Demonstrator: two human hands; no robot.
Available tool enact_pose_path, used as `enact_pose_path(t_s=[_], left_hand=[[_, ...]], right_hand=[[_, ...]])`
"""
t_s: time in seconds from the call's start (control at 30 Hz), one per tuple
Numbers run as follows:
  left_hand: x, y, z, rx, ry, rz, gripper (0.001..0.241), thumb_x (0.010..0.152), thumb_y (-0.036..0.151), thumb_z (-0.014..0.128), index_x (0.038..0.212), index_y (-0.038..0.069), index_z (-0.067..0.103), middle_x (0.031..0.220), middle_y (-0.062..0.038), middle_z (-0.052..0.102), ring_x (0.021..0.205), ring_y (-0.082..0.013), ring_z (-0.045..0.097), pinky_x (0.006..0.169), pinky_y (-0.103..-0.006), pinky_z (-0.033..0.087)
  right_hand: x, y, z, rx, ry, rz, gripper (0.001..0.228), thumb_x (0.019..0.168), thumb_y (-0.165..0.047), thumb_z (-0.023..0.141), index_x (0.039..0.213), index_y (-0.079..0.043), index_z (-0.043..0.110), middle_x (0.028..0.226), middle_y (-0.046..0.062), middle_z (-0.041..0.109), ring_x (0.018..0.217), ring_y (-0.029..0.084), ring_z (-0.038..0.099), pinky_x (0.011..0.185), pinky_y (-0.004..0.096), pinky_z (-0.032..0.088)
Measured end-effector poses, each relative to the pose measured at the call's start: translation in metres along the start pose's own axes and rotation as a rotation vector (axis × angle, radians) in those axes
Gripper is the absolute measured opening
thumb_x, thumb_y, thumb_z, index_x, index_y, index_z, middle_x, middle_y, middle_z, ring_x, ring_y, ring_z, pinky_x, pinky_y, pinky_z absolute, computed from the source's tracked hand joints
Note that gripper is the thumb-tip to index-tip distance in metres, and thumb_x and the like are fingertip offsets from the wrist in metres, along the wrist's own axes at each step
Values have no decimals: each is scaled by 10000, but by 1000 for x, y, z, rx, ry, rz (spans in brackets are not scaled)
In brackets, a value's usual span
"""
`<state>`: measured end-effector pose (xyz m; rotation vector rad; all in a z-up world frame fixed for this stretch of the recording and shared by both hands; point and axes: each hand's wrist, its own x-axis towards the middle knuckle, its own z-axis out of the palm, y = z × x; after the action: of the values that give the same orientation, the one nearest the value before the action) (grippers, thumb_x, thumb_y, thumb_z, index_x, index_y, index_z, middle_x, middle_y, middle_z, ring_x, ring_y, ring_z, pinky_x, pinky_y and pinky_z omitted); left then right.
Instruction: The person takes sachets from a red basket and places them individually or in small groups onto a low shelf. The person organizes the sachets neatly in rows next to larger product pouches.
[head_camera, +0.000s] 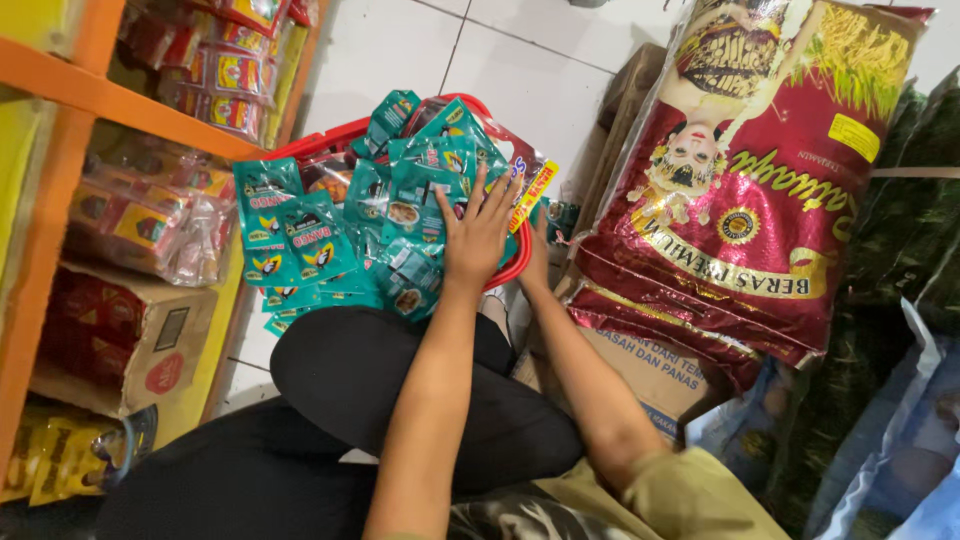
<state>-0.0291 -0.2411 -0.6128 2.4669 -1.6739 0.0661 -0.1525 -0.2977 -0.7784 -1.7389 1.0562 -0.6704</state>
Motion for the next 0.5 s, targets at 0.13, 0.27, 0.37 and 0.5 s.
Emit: enact_pose_path(t_s=[0.13, 0.27, 0.37, 0.5], left_hand=[[4, 10, -10, -113, 124, 98, 624, 995, 374, 554, 1581, 321, 347, 1668, 54, 249, 1550, -284, 171, 1082, -826, 57], [6, 15, 0, -37, 60, 71, 653, 1060, 419, 573, 1658, 299, 339, 1739, 73, 222, 1609, -161, 197, 1195, -772, 99], [9, 17, 9, -6, 77, -16, 647, 1052, 452, 558, 1643, 307, 337, 1726, 91, 222, 1590, -107, 215, 1173, -779, 109], [10, 21, 16, 58, 66, -42, 650, 1050, 481, 533, 1645, 303, 339, 1716, 99, 247, 1575, -94, 231, 1158, -760, 119]], right_hand=[[14, 56, 25, -906, -131, -91, 547, 1009, -396, 514, 1510, -186, 451, 1631, 101, 313, 1567, 449, 214, 1241, 619, 128], [17, 81, 39, -764, -87, 210, 598, 1006, -339, 430, 1582, -184, 388, 1702, 210, 167, 1461, 415, 262, 1223, 622, 120], [16, 92, 38, -844, -77, 46, 626, 1003, -349, 465, 1567, -90, 384, 1659, 214, 219, 1499, 439, 199, 1186, 624, 144], [15, 91, 32, -638, -26, -53, 599, 1040, -302, 476, 1590, -84, 378, 1721, 152, 238, 1565, 392, 209, 1283, 566, 144]])
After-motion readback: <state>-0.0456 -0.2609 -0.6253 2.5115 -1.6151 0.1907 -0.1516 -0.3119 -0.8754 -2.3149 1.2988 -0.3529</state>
